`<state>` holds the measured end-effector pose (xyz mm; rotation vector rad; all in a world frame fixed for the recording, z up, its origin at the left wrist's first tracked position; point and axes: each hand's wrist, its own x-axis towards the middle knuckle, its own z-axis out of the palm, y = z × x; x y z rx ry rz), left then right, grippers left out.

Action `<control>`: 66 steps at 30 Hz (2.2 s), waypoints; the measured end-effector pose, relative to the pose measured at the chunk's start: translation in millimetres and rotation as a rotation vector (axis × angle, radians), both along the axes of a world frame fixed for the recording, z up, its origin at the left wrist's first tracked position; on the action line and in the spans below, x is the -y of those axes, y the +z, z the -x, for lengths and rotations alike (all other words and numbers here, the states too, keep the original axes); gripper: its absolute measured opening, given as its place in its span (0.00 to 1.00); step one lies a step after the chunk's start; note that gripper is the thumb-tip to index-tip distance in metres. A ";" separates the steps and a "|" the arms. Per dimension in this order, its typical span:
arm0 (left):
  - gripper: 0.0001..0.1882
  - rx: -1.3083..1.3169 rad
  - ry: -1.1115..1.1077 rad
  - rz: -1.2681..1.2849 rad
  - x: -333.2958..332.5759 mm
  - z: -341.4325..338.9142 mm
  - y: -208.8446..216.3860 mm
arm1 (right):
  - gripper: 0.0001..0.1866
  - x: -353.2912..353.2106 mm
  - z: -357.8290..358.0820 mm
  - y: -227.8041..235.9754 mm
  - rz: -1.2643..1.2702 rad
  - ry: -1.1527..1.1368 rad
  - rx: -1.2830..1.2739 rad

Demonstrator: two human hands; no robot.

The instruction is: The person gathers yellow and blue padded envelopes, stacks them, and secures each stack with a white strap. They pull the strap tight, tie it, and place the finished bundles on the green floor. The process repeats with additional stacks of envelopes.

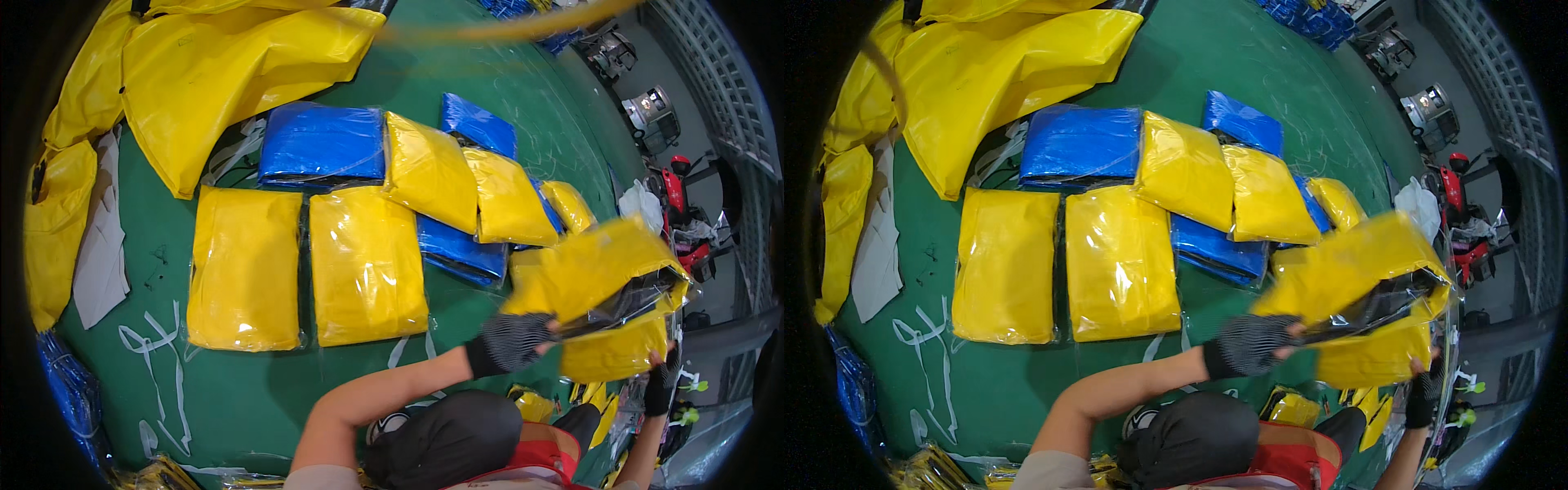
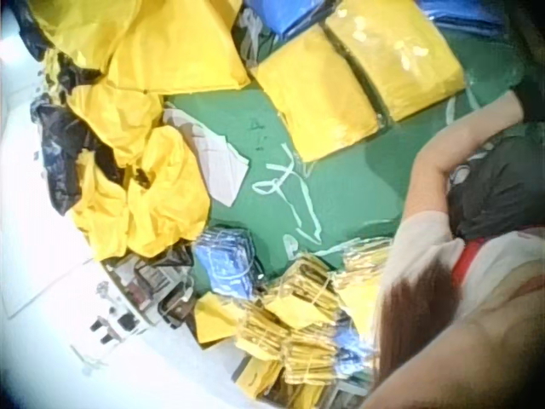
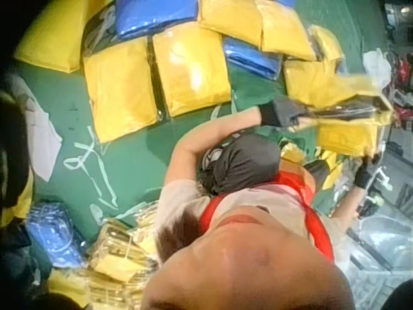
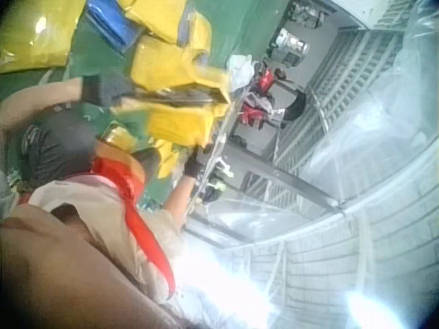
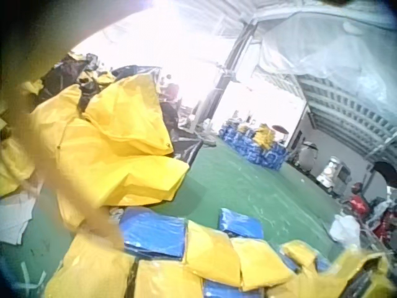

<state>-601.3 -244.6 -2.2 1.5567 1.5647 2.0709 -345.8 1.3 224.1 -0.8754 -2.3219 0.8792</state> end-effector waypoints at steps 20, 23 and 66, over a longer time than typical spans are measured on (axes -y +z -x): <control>0.26 0.973 0.378 0.377 295.0 81.0 -41.8 | 0.34 224.9 268.9 -320.8 0.408 0.536 0.153; 0.22 0.418 0.708 0.782 235.9 21.9 -16.5 | 0.31 193.9 184.6 -236.1 0.381 0.664 0.166; 0.37 0.845 -0.439 1.365 -134.7 -387.2 -122.5 | 0.30 -64.3 -413.6 -357.4 0.971 -0.140 -0.133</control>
